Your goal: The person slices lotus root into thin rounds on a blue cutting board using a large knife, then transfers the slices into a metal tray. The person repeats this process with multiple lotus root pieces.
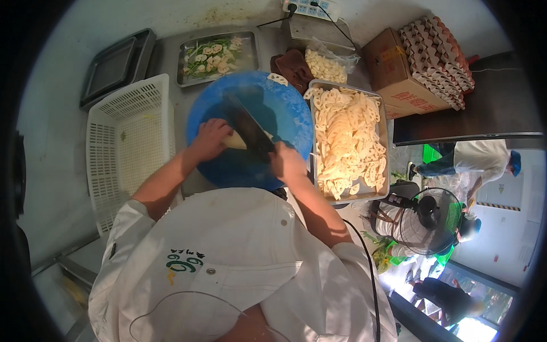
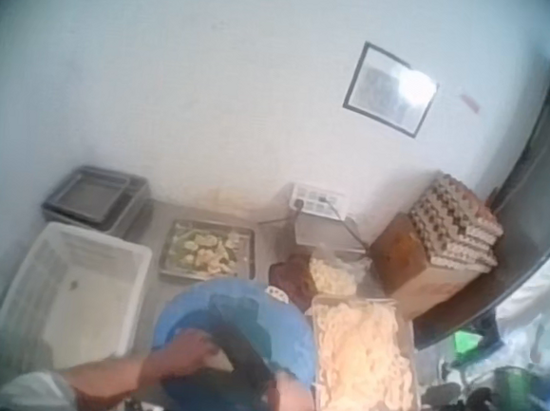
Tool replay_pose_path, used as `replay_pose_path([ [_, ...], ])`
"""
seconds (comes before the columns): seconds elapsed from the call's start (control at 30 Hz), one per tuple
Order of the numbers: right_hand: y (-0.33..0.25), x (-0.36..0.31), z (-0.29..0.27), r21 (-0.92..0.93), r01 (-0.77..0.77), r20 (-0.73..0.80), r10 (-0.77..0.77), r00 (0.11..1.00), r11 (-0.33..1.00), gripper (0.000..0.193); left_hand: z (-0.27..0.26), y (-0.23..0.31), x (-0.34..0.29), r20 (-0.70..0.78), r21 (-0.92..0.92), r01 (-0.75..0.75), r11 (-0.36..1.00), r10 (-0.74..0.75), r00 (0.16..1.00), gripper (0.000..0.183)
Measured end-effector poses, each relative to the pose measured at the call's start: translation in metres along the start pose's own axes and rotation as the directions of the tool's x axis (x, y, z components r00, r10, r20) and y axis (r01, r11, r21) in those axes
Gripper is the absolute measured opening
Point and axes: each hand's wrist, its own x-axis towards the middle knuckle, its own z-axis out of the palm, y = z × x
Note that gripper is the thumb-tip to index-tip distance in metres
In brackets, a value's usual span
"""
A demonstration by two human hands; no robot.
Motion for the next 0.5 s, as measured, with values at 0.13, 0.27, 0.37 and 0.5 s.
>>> replay_pose_path([
  [0.13,0.007,0.007,-0.036,-0.049,-0.107,0.069,0.110,0.992,0.993,0.021,0.015,0.024,0.015,0.025,-0.011,0.022,1.000,-0.022,0.999,0.040],
  [0.27,0.008,-0.001,-0.046,-0.009,-0.012,0.075,0.013,0.997,1.000,0.021,0.015,0.039,0.024,-0.078,-0.035,-0.045,0.998,0.042,0.996,0.035],
  [0.37,0.007,-0.012,-0.040,-0.042,0.028,0.123,-0.023,0.992,0.999,0.019,0.009,0.038,0.029,-0.042,-0.040,-0.086,0.995,0.085,0.996,0.030],
  [0.5,0.001,-0.004,-0.039,-0.120,0.043,0.201,-0.018,0.979,0.992,0.019,0.006,0.028,0.037,0.098,-0.019,-0.126,0.992,0.128,0.987,0.024],
])
